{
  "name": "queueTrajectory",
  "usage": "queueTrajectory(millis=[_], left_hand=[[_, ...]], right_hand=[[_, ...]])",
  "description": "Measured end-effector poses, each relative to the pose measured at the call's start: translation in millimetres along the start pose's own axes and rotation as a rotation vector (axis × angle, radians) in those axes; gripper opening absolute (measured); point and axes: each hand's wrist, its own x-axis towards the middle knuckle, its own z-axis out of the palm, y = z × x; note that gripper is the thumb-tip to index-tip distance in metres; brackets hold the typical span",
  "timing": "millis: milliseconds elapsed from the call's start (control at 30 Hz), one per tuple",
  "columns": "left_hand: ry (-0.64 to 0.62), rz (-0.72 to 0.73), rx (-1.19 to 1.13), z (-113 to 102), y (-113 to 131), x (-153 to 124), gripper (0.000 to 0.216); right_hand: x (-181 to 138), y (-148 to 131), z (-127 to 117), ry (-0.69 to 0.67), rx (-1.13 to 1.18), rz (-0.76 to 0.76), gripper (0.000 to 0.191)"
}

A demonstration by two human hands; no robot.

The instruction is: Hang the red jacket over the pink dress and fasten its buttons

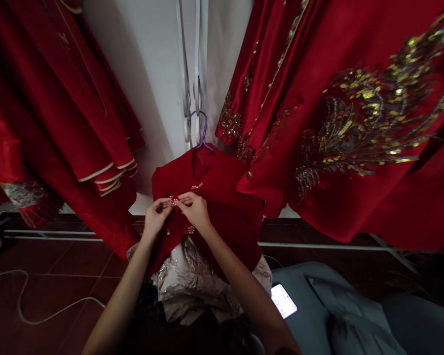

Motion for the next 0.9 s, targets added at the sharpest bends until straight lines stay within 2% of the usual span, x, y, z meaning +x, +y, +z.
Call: queueTrajectory(millis=[333, 500, 667, 800, 900], left_hand=[[-0.008, -0.077, -0.063, -4.7, 4.2, -5.4, 0.034], [0.027, -0.046, 0.000, -4.2, 6.8, -3.9, 0.030], [0.025, -0.012, 0.087, -7.9, 5.5, -1.4, 0.023], [-0.045, 0.021, 0.096, -12.1, 1.7, 5.0, 0.022], [-0.128, 0.007, 0.064, -14.8, -1.4, 7.7, 0.021]], right_hand=[[-3.4, -5.7, 1.2, 0.008, -0.209, -0.059, 0.013], [-8.8, -7.3, 4.6, 0.034, -0.329, -0.116, 0.011], [-11.8, -4.2, 6.5, 0.072, -0.336, -0.158, 0.012], [-8.8, -2.9, 8.3, 0.106, -0.343, -0.160, 0.013], [-6.1, -4.1, 5.7, 0.098, -0.365, -0.106, 0.019]])
